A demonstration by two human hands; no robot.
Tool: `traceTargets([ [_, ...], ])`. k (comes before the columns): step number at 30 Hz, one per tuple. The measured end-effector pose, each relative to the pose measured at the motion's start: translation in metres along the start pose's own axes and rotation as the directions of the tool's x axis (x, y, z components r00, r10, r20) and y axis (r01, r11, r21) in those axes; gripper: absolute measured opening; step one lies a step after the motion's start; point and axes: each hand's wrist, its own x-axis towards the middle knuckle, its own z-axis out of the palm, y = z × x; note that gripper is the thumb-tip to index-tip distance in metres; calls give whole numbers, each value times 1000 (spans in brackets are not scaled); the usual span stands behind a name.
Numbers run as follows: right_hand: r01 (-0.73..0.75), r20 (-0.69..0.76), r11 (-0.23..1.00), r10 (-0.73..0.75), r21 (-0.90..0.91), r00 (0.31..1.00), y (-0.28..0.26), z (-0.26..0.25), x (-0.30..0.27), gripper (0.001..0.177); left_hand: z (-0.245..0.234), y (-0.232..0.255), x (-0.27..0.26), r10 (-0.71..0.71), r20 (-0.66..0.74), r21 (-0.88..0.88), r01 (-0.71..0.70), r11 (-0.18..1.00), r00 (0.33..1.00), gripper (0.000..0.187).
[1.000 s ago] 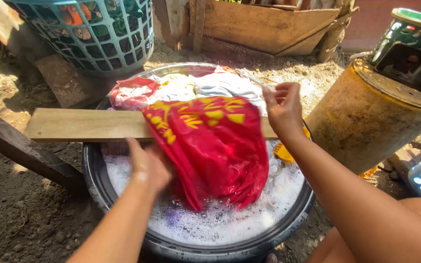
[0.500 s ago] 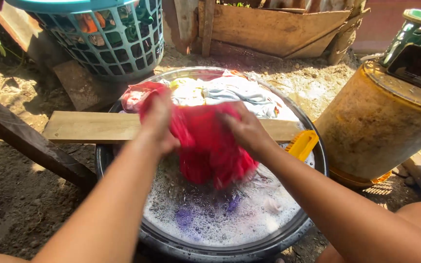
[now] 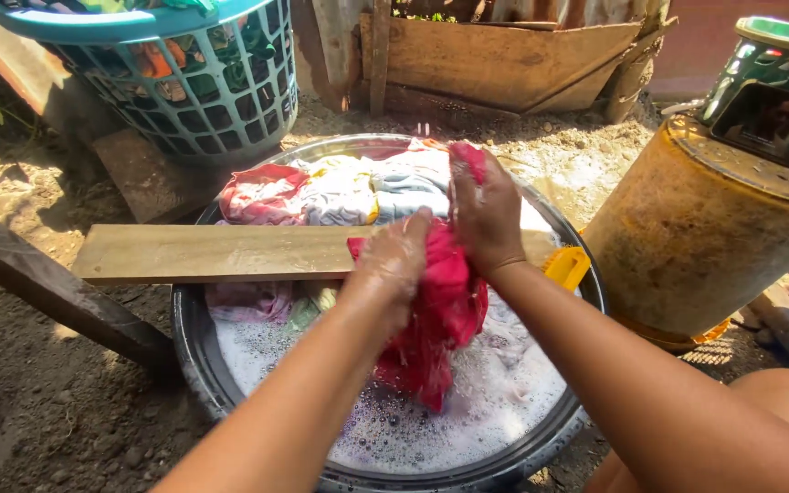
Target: The person washes a shirt by scrubbing it on a wooden board with a brush and then lathering, scrubbing, and wringing it by hand in a tub of soapy water.
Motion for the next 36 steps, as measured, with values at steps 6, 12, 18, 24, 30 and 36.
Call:
traceTargets([
  [6, -34, -52, 816, 4, -578, 999, 110, -65, 22, 48, -134, 10, -31, 239, 159, -943, 75, 326, 958, 112],
  [12, -407, 416, 902, 428, -143, 802, 32, -29, 6, 77, -116, -63, -9, -102, 114, -299, 132, 945, 988, 84],
  [18, 381, 613, 814, -38, -439, 789, 70, -2, -34, 89, -173, 74, -64, 479, 138, -449, -376, 810, 867, 59],
  [24, -443, 565, 892, 320, 90, 761, -29, -5, -7, 44, -115, 4, 31, 9, -183, -282, -61, 957, 983, 68],
  [30, -318, 305, 725, 155, 611, 940, -78, 26, -36, 32, 1, -35, 24, 209, -19, -122, -210, 970, 978, 88],
  [36, -201, 53, 773, 213, 602, 976, -35, 14, -12, 45, 33, 12, -44, -193, -21, -283, 180, 942, 981, 65],
])
